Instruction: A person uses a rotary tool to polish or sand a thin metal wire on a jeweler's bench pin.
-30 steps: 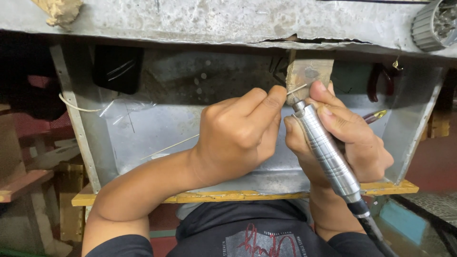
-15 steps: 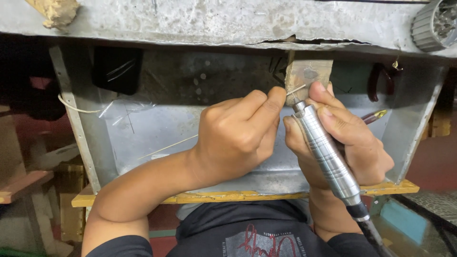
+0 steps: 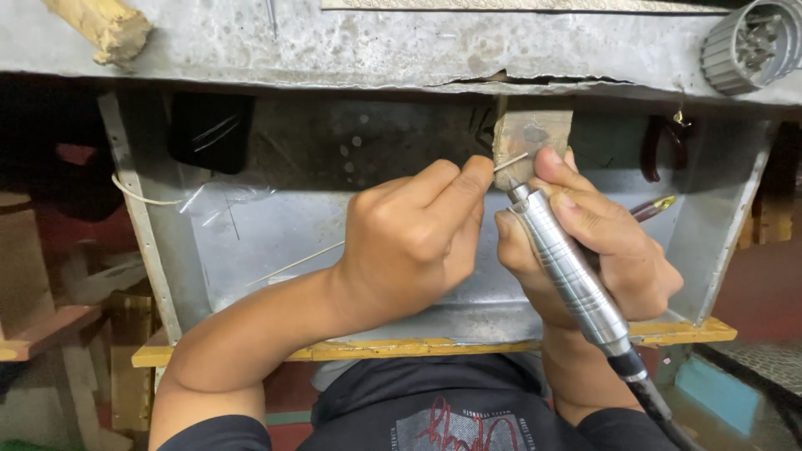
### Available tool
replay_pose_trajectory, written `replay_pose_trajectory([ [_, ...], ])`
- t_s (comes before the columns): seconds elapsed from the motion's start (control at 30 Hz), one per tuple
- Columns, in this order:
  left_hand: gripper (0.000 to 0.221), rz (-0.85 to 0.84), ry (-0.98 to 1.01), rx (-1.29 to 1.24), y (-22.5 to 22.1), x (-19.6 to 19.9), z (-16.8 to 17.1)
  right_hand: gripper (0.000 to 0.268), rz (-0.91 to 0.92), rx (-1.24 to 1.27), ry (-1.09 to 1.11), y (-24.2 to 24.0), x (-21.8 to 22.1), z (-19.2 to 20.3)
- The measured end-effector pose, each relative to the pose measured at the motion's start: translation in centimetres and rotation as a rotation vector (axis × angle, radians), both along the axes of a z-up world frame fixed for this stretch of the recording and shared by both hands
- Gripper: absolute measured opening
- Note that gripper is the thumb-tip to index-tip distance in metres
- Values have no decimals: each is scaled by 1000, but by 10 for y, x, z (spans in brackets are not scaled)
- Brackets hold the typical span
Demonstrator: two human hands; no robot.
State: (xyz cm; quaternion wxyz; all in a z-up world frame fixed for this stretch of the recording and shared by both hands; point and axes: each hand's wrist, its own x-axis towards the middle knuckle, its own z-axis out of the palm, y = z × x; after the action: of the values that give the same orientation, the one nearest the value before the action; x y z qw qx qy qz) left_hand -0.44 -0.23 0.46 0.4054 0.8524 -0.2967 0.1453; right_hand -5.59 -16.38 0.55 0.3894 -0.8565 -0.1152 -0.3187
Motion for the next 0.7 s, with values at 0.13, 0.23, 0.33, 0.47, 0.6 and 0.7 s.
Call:
replay_pose_trajectory([
  [0.13,12,-29,116,-99,3,9,12,36,22,48,-56,-6,2,-12],
  [0.23,11,-136,358,-310,5,16,17,35,42,115,-99,-11,3,-21],
  [0.33,15,-155,484,-353,6,19,19,34,93,205,-84,-16,2,-29],
  [0.47,14,-149,577,-350,9,21,20,33,117,245,-165,-16,9,-32],
  [0.6,23,-147,471,-344,13,27,38,34,62,467,-290,-14,14,-33],
  [0.7,24,-104,417,-323,13,27,50,33,49,546,-294,-26,11,-33],
])
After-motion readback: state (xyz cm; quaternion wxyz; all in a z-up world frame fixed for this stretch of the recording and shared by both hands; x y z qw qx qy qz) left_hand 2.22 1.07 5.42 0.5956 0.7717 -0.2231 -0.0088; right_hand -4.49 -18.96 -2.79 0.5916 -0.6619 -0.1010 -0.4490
